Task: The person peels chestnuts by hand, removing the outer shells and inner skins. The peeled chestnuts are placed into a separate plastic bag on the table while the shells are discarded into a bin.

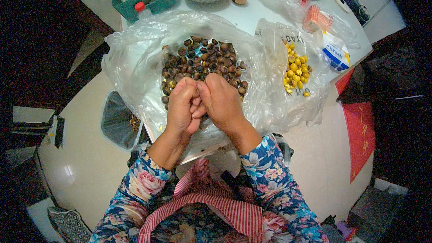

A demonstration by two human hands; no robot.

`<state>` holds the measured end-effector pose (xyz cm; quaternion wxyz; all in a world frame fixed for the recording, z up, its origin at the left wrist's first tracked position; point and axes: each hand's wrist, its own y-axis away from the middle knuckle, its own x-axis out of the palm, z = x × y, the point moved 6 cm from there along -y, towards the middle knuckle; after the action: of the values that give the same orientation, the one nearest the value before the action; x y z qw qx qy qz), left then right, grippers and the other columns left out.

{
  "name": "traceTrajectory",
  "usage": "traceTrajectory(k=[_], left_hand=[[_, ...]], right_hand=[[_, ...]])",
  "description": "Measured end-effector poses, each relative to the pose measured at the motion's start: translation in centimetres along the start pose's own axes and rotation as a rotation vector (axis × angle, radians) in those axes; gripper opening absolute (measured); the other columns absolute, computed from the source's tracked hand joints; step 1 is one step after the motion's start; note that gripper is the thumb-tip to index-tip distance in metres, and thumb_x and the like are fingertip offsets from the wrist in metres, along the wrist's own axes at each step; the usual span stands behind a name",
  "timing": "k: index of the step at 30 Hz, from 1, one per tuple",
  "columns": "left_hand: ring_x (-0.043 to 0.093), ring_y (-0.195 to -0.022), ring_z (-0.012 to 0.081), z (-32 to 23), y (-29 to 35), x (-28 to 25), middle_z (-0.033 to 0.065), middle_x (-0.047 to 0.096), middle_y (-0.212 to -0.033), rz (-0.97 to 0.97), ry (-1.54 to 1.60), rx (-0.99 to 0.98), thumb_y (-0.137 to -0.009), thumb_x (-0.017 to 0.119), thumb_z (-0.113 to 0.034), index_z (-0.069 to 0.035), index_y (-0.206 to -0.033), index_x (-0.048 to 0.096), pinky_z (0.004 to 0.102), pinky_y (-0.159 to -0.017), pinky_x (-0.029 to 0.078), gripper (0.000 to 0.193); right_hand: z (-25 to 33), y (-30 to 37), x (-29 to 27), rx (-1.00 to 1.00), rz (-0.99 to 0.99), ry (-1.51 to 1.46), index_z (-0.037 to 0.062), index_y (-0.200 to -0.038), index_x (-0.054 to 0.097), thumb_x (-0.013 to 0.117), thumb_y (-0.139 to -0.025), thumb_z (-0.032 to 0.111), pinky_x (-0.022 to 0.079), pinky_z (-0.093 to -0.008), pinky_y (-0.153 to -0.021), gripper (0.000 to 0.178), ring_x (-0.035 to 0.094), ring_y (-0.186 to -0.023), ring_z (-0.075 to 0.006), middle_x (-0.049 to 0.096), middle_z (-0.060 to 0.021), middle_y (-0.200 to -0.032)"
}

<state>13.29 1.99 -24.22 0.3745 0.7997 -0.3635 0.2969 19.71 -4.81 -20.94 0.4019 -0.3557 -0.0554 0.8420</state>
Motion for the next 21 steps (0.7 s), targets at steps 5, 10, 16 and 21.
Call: traceTrajectory(k=[5, 10, 16, 21], left_hand=[[0.033, -0.041, 0.0042, -0.4, 0.1, 0.3, 0.0005, 0.043, -0.058, 0.022, -0.077, 0.051, -0.08, 0.049, -0.001, -0.006, -0.079, 0.042, 0.0191, -0.032, 0.026, 0.008], [0.034, -0.039, 0.0048, -0.3, 0.3, 0.4, 0.0009, 0.044, -0.058, 0.035, -0.095, 0.089, -0.079, 0.049, 0.001, -0.004, -0.081, 0.042, 0.0198, -0.031, 0.026, 0.009], [0.034, -0.04, 0.0052, 0.7, 0.4, 0.2, 0.0007, 0.044, -0.059, 0.066, -0.08, 0.083, -0.079, 0.047, 0.001, -0.005, -0.082, 0.042, 0.0204, -0.032, 0.027, 0.009], [0.033, -0.043, 0.0058, 0.7, 0.1, 0.2, 0.0002, 0.043, -0.06, 0.076, -0.055, 0.011, -0.079, 0.047, 0.001, -0.006, -0.085, 0.044, 0.0216, -0.034, 0.029, 0.01]], right_hand=[[-0.2, 0.1, 0.2, 0.035, -0.013, -0.06, 0.0028, -0.077, 0.045, 0.05, -0.089, 0.02, 0.04, -0.0432, -0.055, 0.021, 0.051, -0.064, -0.0381, 0.05, -0.0179, -0.071], [-0.1, 0.4, 0.2, 0.014, -0.045, -0.097, 0.0018, -0.077, 0.046, 0.049, -0.09, 0.02, 0.039, -0.0426, -0.054, 0.022, 0.05, -0.064, -0.0378, 0.049, -0.0179, -0.07], [-0.3, 0.2, -0.4, 0.026, -0.096, -0.072, 0.0012, -0.075, 0.046, 0.047, -0.09, 0.02, 0.039, -0.0416, -0.054, 0.024, 0.049, -0.063, -0.0379, 0.048, -0.0177, -0.068], [-1.1, 0.0, -0.2, 0.151, -0.114, -0.264, 0.0013, -0.075, 0.045, 0.042, -0.094, 0.024, 0.038, -0.0373, -0.053, 0.03, 0.049, -0.057, -0.0262, 0.046, -0.0122, -0.064]])
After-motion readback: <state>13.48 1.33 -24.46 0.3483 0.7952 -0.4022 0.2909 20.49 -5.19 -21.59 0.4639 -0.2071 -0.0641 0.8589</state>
